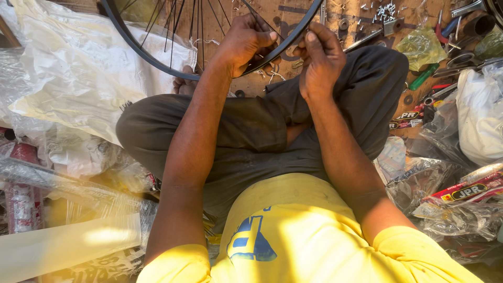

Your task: The person sits on the floor and uses a spoke wrench to tighten the nipples on a bicycle wheel. They rotate the wheel to access different spokes and continue tightening them one by one.

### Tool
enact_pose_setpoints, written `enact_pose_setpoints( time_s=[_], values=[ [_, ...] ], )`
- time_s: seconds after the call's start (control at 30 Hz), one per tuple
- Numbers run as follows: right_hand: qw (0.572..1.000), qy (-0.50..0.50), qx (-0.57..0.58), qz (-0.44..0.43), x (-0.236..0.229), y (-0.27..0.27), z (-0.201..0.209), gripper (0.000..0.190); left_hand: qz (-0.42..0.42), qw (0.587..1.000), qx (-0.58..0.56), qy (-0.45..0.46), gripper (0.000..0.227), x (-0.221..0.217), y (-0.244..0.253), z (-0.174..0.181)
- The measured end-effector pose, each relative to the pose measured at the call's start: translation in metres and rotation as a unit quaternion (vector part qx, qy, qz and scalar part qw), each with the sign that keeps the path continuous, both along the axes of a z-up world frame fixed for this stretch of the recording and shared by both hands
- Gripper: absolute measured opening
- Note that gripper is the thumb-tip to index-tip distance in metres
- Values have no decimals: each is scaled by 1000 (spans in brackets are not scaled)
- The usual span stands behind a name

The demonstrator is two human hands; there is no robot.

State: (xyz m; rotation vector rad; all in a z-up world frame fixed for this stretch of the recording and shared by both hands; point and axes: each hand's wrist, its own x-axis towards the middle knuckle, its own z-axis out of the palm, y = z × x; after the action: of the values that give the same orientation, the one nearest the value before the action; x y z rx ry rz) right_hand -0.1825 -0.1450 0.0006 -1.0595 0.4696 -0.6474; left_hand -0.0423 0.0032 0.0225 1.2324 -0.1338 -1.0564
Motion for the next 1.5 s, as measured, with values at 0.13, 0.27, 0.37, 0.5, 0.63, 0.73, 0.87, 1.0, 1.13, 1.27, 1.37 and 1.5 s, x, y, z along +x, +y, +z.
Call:
enact_pose_setpoints(
  time_s=[0.13,0.27,0.37,0.5,0.63,0.73,0.87,1.0,1.13,1.27,1.37,1.5],
  values=[
    [994,41,-92,46,-14,22,11,12,8,1000,-5,29,20,2,-4,-3],
    [978,71,-189,50,-13,27,8,11,9,999,14,36,17,1,-10,-5],
    [978,64,-198,37,-6,28,4,16,14,999,19,29,18,2,-12,-6],
    [962,65,-264,22,-1,35,10,17,7,1000,13,-11,18,3,-11,-6],
    [907,84,-412,-15,1,44,25,19,9,1000,14,2,18,4,-9,-2],
    [890,95,-445,-20,0,51,30,19,12,1000,11,-13,18,3,-6,-2],
    [898,104,-427,-31,3,48,27,19,4,1000,-2,-21,16,4,-9,-2],
    [917,47,-396,6,7,34,17,19,-1,999,15,-30,17,6,-9,-1],
    [928,39,-368,32,3,26,7,20,-2,1000,9,-27,17,3,-6,1],
    [940,49,-337,27,2,25,1,22,3,1000,6,-21,18,5,-7,5],
    [949,42,-311,18,4,15,3,34,12,1000,14,-3,18,4,-9,3],
    [981,65,-105,151,11,-1,8,27,110,992,54,9,20,1,-12,-6]
  ],
)
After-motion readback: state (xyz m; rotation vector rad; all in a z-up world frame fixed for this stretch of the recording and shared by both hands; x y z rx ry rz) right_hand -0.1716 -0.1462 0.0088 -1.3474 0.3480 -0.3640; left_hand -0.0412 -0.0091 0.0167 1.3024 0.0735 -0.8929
